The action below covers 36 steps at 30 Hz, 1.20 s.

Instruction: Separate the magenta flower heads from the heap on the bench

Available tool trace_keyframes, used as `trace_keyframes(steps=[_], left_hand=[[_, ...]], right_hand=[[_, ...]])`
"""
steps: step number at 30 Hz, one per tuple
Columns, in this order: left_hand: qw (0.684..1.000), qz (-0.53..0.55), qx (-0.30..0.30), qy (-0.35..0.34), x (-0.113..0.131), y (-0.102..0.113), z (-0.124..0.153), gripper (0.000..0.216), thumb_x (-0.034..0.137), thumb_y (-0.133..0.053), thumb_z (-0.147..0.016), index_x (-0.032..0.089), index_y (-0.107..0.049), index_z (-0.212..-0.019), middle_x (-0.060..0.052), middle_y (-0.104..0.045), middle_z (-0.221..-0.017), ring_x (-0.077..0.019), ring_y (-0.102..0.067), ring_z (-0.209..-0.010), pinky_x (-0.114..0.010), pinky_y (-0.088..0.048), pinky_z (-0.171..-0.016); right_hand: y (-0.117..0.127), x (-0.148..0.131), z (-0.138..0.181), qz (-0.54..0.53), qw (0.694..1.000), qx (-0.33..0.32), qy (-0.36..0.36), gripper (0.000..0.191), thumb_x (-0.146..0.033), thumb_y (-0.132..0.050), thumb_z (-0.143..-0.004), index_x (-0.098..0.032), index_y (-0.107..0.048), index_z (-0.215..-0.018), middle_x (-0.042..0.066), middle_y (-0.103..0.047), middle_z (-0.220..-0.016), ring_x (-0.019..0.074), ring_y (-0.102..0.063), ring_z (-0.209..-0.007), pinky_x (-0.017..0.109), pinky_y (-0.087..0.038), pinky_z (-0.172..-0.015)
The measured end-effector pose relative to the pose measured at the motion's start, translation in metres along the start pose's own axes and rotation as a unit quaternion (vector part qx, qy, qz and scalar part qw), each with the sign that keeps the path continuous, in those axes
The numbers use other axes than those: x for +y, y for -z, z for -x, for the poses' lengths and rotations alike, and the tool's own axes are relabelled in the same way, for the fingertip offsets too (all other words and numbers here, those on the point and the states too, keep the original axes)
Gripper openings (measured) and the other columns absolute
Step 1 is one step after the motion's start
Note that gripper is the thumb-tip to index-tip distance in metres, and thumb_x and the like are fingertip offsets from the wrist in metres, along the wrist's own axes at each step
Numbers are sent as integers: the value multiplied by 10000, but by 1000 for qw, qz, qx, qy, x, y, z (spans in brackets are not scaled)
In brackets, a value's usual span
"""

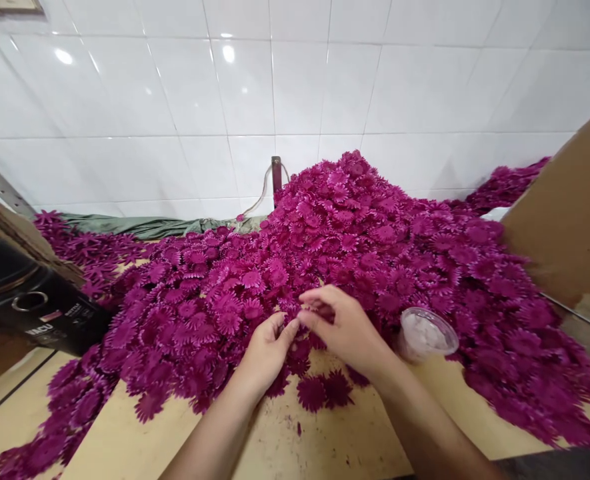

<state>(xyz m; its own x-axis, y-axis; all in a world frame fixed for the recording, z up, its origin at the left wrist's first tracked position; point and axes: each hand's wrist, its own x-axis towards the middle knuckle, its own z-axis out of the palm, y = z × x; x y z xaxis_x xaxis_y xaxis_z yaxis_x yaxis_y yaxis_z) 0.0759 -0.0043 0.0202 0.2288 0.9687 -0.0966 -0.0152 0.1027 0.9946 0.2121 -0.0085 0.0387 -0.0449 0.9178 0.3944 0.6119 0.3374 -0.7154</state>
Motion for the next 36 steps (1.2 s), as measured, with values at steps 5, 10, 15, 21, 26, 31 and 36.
trace_keyframes(steps=[5,10,15,21,26,31,36], left_hand=[[992,63,-90,55,3,6,4,157,274,-625,-621,148,-607,-714,7,-574,-624,-100,-494,-580,-213,-379,-589],[992,57,-96,65,1,8,5,268,340,-641,-639,136,-633,-813,-14,-611,-656,-112,-529,-636,-225,-392,-639],[997,36,-41,49,-7,2,0,373,353,-668,-613,138,-623,-915,-40,-651,-777,-151,-566,-754,-265,-415,-739],[999,9,23,-22,-8,-10,-4,335,290,-650,-620,156,-611,-925,-35,-649,-846,-152,-567,-808,-278,-419,-794],[999,19,9,-40,-6,-16,-5,219,288,-637,-623,148,-611,-790,-17,-641,-761,-136,-561,-740,-259,-428,-742],[999,26,34,-29,-7,-13,-10,141,266,-603,-658,152,-592,-740,39,-565,-609,-91,-503,-585,-217,-415,-619],[997,-17,48,-55,-8,-13,-10,173,244,-596,-666,152,-612,-811,7,-591,-695,-121,-536,-681,-245,-425,-698]], right_hand=[[-1,3,12,-17,995,-97,3,282,-162,-639,-641,-199,-605,-918,33,-592,-939,167,-561,-868,315,-432,-798],[3,10,9,-19,997,-66,-29,189,-213,-560,-721,-199,-628,-896,46,-643,-876,186,-584,-832,339,-436,-776],[0,10,10,-76,994,-51,-60,190,-217,-457,-778,-165,-641,-784,50,-656,-788,169,-587,-759,291,-438,-712],[-10,7,13,-121,983,40,-131,193,-302,-512,-732,-151,-572,-626,-11,-572,-571,113,-488,-541,228,-385,-534],[-12,5,13,-162,972,50,-163,261,-362,-530,-718,-151,-542,-566,-30,-516,-522,97,-447,-508,218,-364,-506],[-11,7,15,-273,954,-35,-118,172,-291,-541,-719,-151,-610,-790,14,-629,-741,146,-562,-708,258,-439,-677],[-11,11,18,-243,962,-3,-127,156,-266,-515,-717,-152,-610,-765,21,-633,-717,156,-568,-690,274,-439,-681]])
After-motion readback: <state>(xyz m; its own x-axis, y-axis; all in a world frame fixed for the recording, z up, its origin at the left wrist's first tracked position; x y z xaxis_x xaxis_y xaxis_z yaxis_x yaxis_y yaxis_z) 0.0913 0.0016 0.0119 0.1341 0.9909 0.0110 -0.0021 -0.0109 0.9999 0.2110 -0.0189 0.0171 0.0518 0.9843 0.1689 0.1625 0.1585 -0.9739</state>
